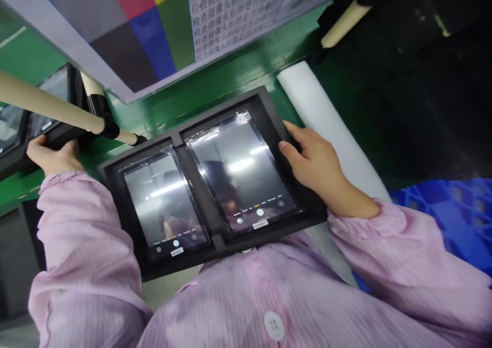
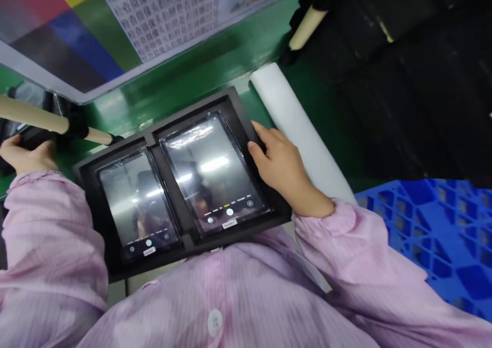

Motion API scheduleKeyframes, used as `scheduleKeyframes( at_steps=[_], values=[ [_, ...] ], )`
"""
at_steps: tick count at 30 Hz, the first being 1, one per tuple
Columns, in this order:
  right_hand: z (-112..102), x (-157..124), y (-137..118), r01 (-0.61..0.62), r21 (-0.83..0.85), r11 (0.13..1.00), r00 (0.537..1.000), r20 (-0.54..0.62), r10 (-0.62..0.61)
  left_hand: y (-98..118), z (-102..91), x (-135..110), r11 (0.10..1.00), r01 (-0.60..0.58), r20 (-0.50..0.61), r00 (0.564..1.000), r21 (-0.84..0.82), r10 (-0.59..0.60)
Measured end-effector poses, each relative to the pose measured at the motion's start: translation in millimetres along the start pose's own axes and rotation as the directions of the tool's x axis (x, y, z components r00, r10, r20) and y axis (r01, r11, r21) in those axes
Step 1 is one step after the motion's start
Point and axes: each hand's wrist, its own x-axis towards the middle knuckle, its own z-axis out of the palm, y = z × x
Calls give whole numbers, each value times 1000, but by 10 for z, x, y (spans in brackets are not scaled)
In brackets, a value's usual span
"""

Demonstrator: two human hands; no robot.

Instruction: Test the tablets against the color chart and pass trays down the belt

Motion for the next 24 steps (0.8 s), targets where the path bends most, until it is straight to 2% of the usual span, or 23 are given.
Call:
scheduleKeyframes(
  at_steps=[2, 5, 7, 10, 14, 19, 21, 24],
  values=[
    [-6, 7, -18, -11, 5, 1000, 1000, 2, 11, -44, -23, 70, 998, 39, -55, 998, -45, -42],
    [-9, 15, -34, -24, 6, 1000, 1000, 4, 24, -82, -149, 66, 999, 27, -97, 995, -26, -29],
    [-5, 18, -34, -18, 20, 1000, 1000, 4, 18, -92, -293, -40, 1000, 10, -101, 995, -18, -12],
    [2, 23, -35, -6, 36, 999, 1000, 6, 6, -111, -572, -355, 998, -21, -131, 991, -56, 14],
    [23, 5, -34, 17, 28, 999, 1000, 2, -17, -197, -988, -996, 983, -79, -165, 985, -164, 52],
    [105, -37, 76, 78, 77, 994, 997, -19, -77, -404, -1439, -1967, 947, -122, -217, 974, -297, 57],
    [101, -75, 102, 108, 72, 992, 994, -34, -106, -516, -1569, -2382, 936, -111, -250, 968, -333, 25],
    [6, -259, -15, 194, 37, 980, 969, -163, -185, -721, -1647, -3031, 928, -58, -274, 960, -369, -49]
  ],
)
